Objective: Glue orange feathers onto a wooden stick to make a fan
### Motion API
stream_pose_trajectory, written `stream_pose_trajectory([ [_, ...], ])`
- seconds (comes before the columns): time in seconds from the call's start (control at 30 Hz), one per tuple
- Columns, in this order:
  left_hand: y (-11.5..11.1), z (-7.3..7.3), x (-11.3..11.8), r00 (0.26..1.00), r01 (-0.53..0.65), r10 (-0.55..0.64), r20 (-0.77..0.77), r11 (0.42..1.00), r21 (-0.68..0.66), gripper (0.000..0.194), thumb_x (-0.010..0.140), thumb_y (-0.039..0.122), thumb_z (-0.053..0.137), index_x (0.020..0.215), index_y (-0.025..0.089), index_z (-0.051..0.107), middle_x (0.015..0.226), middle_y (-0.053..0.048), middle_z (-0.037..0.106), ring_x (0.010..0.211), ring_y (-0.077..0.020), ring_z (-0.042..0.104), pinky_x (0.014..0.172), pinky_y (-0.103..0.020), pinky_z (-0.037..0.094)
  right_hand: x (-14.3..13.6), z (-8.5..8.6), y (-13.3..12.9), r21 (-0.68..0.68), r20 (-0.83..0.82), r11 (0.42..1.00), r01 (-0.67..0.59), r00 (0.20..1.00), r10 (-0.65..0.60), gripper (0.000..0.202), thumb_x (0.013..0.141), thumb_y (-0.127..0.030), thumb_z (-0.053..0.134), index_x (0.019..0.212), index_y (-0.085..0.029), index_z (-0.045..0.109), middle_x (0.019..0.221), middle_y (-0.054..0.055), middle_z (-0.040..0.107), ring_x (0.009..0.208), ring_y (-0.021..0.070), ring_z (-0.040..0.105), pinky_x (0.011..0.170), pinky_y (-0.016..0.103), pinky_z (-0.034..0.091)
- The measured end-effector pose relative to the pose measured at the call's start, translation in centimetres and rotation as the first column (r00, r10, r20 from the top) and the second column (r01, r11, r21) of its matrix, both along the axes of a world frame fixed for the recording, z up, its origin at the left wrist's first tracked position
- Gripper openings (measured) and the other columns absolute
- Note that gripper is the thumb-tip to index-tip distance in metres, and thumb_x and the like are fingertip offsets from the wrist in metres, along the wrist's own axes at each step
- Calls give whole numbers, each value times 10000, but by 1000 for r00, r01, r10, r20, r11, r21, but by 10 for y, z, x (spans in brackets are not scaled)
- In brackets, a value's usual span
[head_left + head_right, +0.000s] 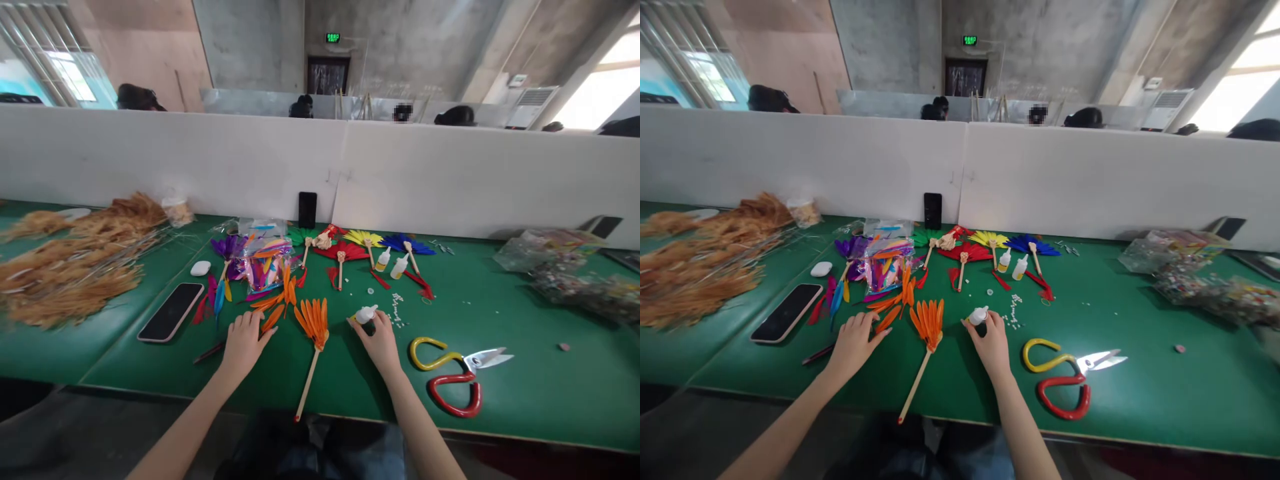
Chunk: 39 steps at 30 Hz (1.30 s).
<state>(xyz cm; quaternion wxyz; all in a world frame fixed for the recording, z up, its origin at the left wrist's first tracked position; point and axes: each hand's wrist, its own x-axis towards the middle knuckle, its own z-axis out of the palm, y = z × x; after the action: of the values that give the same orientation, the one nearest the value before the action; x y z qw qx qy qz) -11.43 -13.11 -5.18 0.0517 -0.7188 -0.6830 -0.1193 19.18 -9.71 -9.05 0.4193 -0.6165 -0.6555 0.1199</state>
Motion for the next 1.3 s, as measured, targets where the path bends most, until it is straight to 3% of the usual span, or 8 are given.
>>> stream_pose_trajectory([
  [0.27, 15, -6, 13, 998, -29, 25, -57, 998, -57, 243, 910, 265, 398, 775, 133, 550, 755, -113, 592, 774, -282, 583, 657, -351, 395, 5, -13, 7, 133, 127, 990, -47, 991, 30, 395, 823, -540, 542, 949, -171, 600, 933, 113, 595, 878, 251, 564, 787, 385, 481],
  [0.57, 14, 12, 6, 968, 43, -27, 248, 997, -60, 268, 942, 318, 267, 730, 211, 391, 623, 1, 546, 582, -165, 575, 580, -263, 414, 5, -9, 3, 104, 138, 994, 34, 989, -48, 407, 844, -547, 500, 961, -168, 587, 945, 129, 577, 907, 266, 546, 802, 409, 471],
  [0.73, 17, 31, 17, 621, 162, -20, 784, 981, -103, 261, 902, 450, 396, 803, 213, 439, 474, 83, 449, 436, -116, 495, 515, -224, 404, 4, -7, 3, 51, 103, 997, 60, 993, -65, 423, 838, -565, 492, 963, -170, 581, 963, 137, 568, 936, 280, 533, 824, 426, 456],
  [0.87, 21, 40, 29, 370, 224, 107, 923, 954, -201, 377, 839, 472, 520, 1056, 164, 511, 548, 50, 562, 408, -98, 452, 422, -203, 355, 4, -1, -1, -15, 7, 996, 84, 996, -84, 590, 734, -606, 604, 1118, -167, 511, 1010, 123, 552, 941, 277, 538, 829, 418, 453],
  [0.97, 23, 48, 32, 281, 270, 141, 949, 938, -219, 357, 822, 471, 558, 972, 146, 561, 597, 15, 601, 416, -83, 455, 399, -186, 344, 6, 7, -18, -5, -78, 972, 235, 969, -234, 686, 641, -611, 687, 1117, -167, 470, 969, 101, 536, 874, 254, 540, 720, 359, 466],
  [1.1, 16, 53, 43, 270, 271, 174, 947, 930, -248, 341, 843, 486, 528, 719, 168, 529, 419, 77, 444, 329, -60, 377, 371, -169, 313, -3, 18, -51, 67, -245, 916, 395, 897, -368, 433, 688, -562, 677, 839, -203, 488, 718, 8, 497, 616, 165, 471, 597, 294, 417],
  [1.2, 0, 50, 64, 310, 327, 186, 932, 900, -288, 386, 858, 516, 474, 653, 188, 475, 360, 111, 288, 272, -57, 280, 322, -173, 225, -26, 33, -67, -149, -491, 988, -48, 870, -32, 314, 841, -513, 520, 780, -205, 514, 550, -39, 460, 478, 125, 447, 477, 242, 383],
  [1.3, -17, 46, 88, 387, 446, 76, 919, 857, -258, 332, 840, 460, 524, 658, 184, 501, 414, 82, 386, 321, -69, 353, 348, -186, 245, -53, 53, -64, -229, -675, 857, -462, 709, 202, 388, 855, -552, 464, 871, -184, 585, 522, -42, 482, 404, 102, 418, 394, 218, 334],
])
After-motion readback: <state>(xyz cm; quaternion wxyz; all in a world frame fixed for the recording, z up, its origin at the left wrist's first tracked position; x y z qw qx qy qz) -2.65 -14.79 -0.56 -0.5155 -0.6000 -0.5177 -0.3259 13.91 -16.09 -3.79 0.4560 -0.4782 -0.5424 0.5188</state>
